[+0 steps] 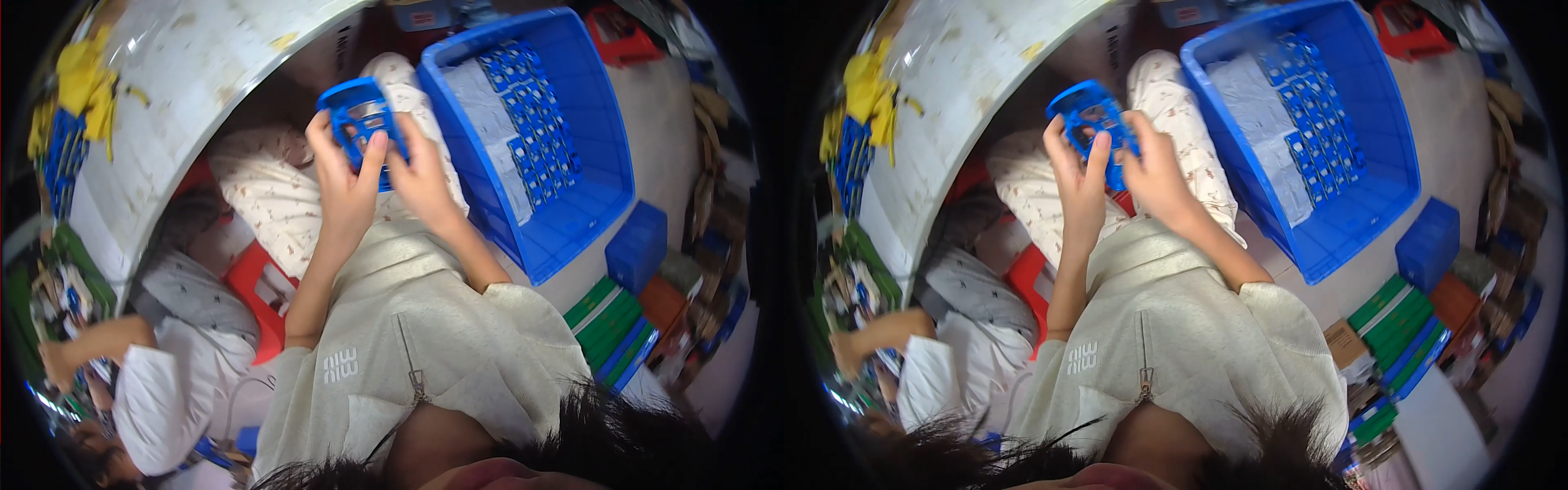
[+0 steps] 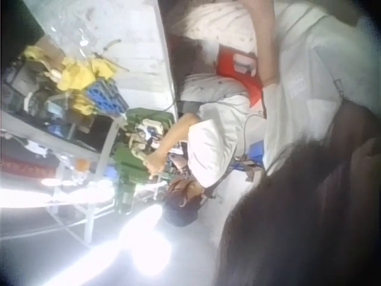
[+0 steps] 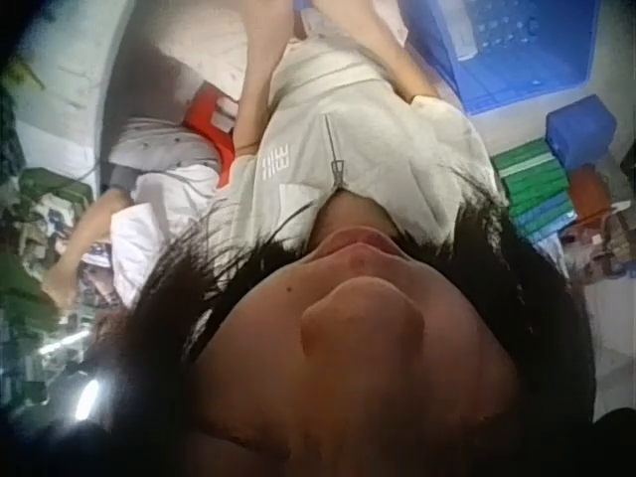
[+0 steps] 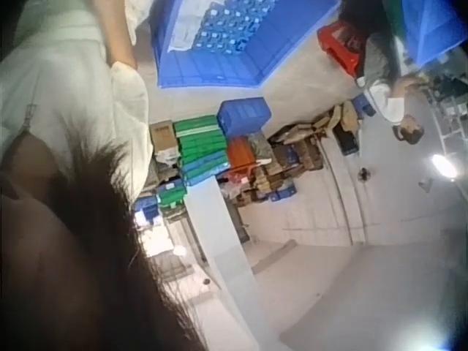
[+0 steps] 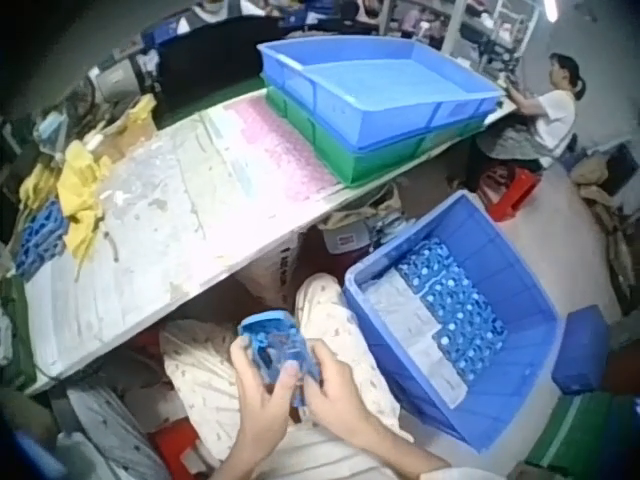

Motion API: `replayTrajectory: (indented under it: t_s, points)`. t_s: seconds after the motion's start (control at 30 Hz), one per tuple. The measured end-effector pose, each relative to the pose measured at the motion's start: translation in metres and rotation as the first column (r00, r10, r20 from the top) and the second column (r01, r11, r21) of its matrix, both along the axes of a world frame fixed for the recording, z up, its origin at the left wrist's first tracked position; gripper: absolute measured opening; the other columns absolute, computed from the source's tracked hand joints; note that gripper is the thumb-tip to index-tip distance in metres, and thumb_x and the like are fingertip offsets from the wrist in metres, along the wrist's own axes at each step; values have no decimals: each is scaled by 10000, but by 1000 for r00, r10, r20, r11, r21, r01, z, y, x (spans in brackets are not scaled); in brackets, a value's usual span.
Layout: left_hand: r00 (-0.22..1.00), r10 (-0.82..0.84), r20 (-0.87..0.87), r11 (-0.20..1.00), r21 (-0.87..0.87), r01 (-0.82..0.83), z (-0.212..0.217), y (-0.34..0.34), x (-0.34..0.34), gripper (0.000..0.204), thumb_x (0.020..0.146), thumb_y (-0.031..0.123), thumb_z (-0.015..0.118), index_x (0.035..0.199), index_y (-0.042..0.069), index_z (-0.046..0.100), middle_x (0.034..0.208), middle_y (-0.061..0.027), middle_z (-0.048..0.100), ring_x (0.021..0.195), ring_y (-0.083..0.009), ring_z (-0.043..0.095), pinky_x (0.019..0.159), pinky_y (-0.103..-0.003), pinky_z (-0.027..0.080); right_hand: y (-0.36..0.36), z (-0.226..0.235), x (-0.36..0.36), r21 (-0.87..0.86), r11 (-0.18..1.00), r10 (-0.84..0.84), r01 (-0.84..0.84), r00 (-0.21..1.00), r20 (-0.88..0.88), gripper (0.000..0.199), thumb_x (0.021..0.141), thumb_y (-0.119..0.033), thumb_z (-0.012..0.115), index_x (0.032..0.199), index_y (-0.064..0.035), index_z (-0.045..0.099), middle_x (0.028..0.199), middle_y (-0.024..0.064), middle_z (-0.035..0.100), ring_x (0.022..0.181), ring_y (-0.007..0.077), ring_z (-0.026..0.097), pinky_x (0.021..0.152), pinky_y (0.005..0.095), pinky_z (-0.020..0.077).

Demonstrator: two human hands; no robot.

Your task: The person assembles a toy car by hand, fitting internal car parts and plastic components into a toy car chassis.

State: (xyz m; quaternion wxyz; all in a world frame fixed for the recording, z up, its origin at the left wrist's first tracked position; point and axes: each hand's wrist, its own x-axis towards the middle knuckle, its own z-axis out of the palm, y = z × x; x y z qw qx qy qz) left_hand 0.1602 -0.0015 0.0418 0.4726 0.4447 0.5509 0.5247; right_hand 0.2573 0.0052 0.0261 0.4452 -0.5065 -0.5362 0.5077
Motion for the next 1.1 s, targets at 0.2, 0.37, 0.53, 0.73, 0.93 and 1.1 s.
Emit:
replayTrajectory:
  t_s: [0.2,0.37,0.53,0.73,0.93,1.1]
  points:
    - [988,16,-154,987,-157,-40,-24,-6,-41,526,793,171,577,1225,15,321,1040,-88,445,925,-156,451,814,-259,371,-16,6,10,51,937,342,-347,936,78,465,765,-118,576,1159,37,385,996,212,530,896,252,557,742,307,449]
    - [992,19,121,986,-168,2,8,-20,-184,476,756,301,540,1124,10,458,979,-127,558,885,-184,539,755,-274,436,-8,-43,107,-47,996,-75,74,997,-7,198,779,-88,539,962,-16,559,876,75,605,766,126,571,686,243,447]
    - [667,399,-629,858,0,-514,14,15,-325,568,740,362,616,1093,-23,392,868,-77,507,628,-157,491,589,-256,425,-9,-233,232,-223,877,-246,425,797,552,274,710,-175,569,932,-14,550,810,154,600,769,258,588,658,336,466]
    - [260,249,-933,776,31,-630,4,19,-427,662,711,400,629,1090,-95,407,863,-165,514,682,-210,499,652,-320,425,-34,-334,274,-474,847,225,242,644,731,322,663,-257,588,874,-15,577,829,172,616,755,279,597,670,349,464]
    - [-582,277,-764,845,483,-231,33,38,-336,620,689,421,610,1036,-81,498,992,-258,537,927,-371,511,806,-440,401,-71,-341,291,-697,701,422,154,698,579,310,638,-276,606,812,-19,608,801,186,618,776,301,602,700,356,473]
    - [-194,509,-839,859,509,51,31,72,-257,476,739,240,623,1057,-81,478,1002,-235,525,944,-370,484,844,-411,364,-92,-348,296,-628,747,411,218,590,695,298,626,-235,585,776,18,634,782,246,600,753,343,602,705,386,476]
